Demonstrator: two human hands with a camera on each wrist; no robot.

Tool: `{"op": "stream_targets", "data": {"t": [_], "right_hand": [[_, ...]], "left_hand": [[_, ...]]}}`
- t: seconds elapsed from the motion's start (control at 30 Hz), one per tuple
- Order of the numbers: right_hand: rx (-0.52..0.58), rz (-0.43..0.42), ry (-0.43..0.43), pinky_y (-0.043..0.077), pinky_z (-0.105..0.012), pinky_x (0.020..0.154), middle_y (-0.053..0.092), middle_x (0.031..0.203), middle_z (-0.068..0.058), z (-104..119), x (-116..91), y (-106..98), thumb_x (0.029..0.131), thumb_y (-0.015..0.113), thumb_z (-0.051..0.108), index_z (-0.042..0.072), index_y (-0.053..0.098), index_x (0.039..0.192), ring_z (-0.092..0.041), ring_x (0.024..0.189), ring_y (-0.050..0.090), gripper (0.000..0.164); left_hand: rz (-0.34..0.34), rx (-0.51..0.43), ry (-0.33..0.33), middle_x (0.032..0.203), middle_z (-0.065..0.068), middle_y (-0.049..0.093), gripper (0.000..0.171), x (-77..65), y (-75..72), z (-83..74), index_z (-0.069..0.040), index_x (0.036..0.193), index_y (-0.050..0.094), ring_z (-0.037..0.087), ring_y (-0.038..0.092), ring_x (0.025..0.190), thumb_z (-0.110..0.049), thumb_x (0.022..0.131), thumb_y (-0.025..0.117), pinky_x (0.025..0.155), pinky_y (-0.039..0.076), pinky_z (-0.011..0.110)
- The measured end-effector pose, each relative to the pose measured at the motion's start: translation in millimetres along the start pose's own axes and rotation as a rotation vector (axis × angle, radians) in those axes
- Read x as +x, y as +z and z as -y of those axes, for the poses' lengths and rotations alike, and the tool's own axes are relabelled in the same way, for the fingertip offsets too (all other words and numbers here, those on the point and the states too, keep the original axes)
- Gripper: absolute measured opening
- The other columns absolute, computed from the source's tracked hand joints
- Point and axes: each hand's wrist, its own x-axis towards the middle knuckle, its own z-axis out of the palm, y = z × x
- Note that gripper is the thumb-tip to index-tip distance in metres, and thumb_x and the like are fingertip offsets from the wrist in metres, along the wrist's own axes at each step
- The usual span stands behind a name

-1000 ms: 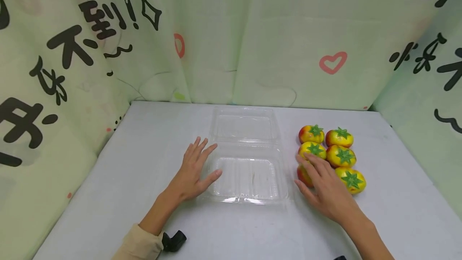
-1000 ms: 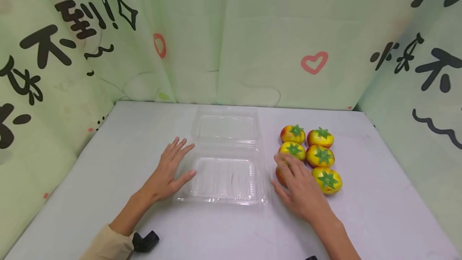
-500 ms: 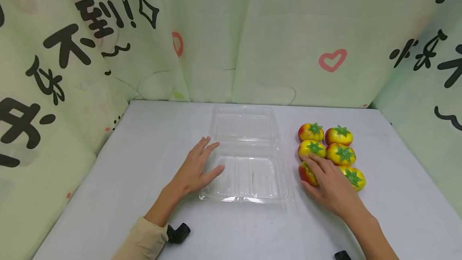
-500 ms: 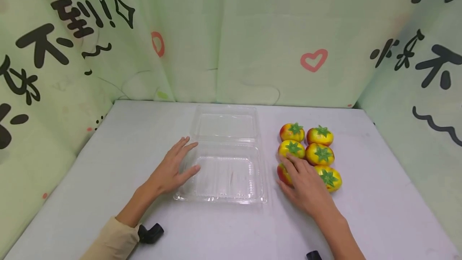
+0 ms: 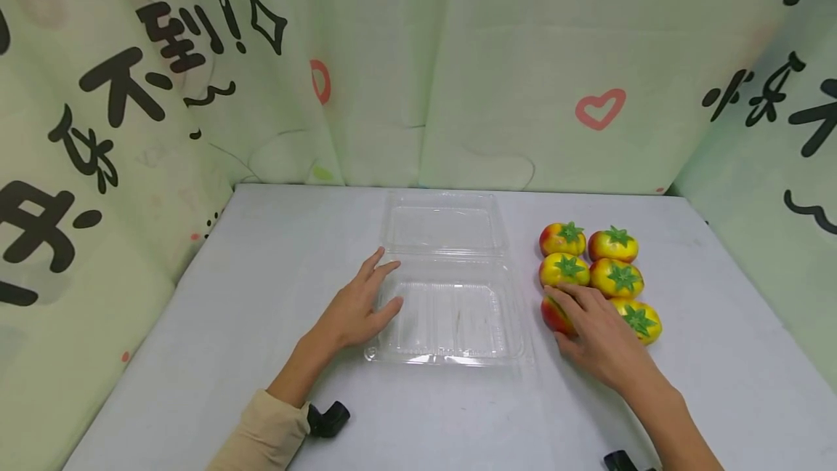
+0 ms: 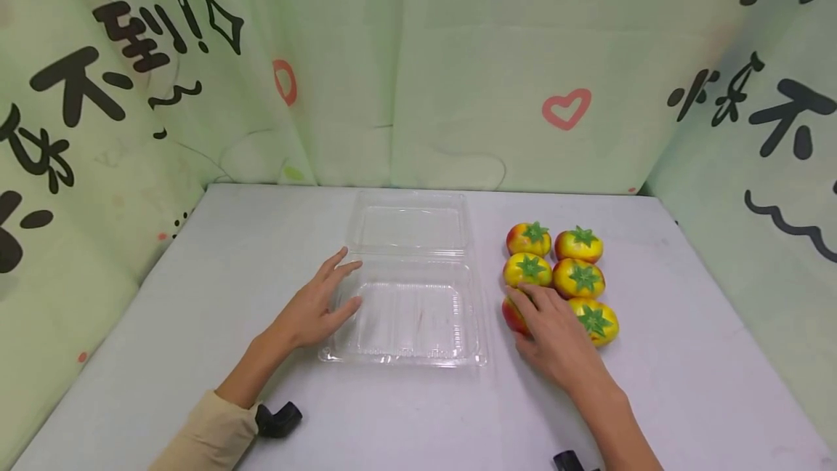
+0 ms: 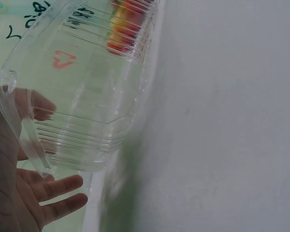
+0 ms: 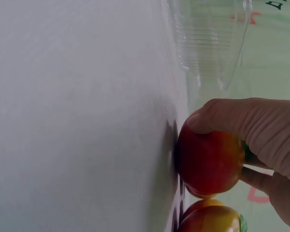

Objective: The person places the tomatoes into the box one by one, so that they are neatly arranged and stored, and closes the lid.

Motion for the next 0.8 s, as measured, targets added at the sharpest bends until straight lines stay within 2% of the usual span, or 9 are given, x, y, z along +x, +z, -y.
{"op": "stream_targets", "data": {"t": [0.13,0.3,0.57,0.8], "right_hand": [[0.002,-0.008,0.003,0.049,-0.059,0.100,0.058,0.135,-0.016,0,-1,0,0.070,0.090,0.005,0.004,0.059,0.140,-0.037,0.119,0.053,0.076],[0.016,-0.030,0.011,0.051,-0.059,0.099,0.058,0.133,-0.015,2,-1,-2,0.070,0.091,0.005,0.006,0.060,0.138,-0.036,0.119,0.053,0.075],[0.006,-0.117,-0.015,0.053,-0.061,0.094,0.059,0.131,-0.016,7,3,-9,0.066,0.093,0.006,0.011,0.060,0.138,-0.038,0.116,0.055,0.079],[0.011,-0.187,-0.049,0.056,-0.057,0.089,0.058,0.131,-0.015,15,11,-15,0.063,0.094,0.001,0.009,0.058,0.139,-0.036,0.114,0.055,0.084]], "left_hand": [[0.006,0.003,-0.009,0.167,0.016,0.027,0.058,1.1,-0.3,-1.3,-0.012,0.152,0.048,0.014,0.064,0.073,-0.031,0.097,0.056,0.082,0.056,0.048],[0.012,0.014,-0.011,0.166,0.018,0.027,0.062,2.2,-1.2,-2.7,-0.011,0.151,0.048,0.013,0.059,0.071,-0.021,0.090,0.053,0.068,0.051,0.039],[0.012,-0.008,-0.008,0.167,0.018,0.026,0.062,1.9,-1.4,-3.1,-0.010,0.151,0.048,0.011,0.054,0.066,-0.013,0.089,0.054,0.065,0.048,0.035],[0.002,-0.025,-0.015,0.167,0.017,0.026,0.062,2.3,0.4,-2.9,-0.011,0.151,0.048,0.010,0.052,0.063,-0.014,0.089,0.053,0.062,0.045,0.033]]}}
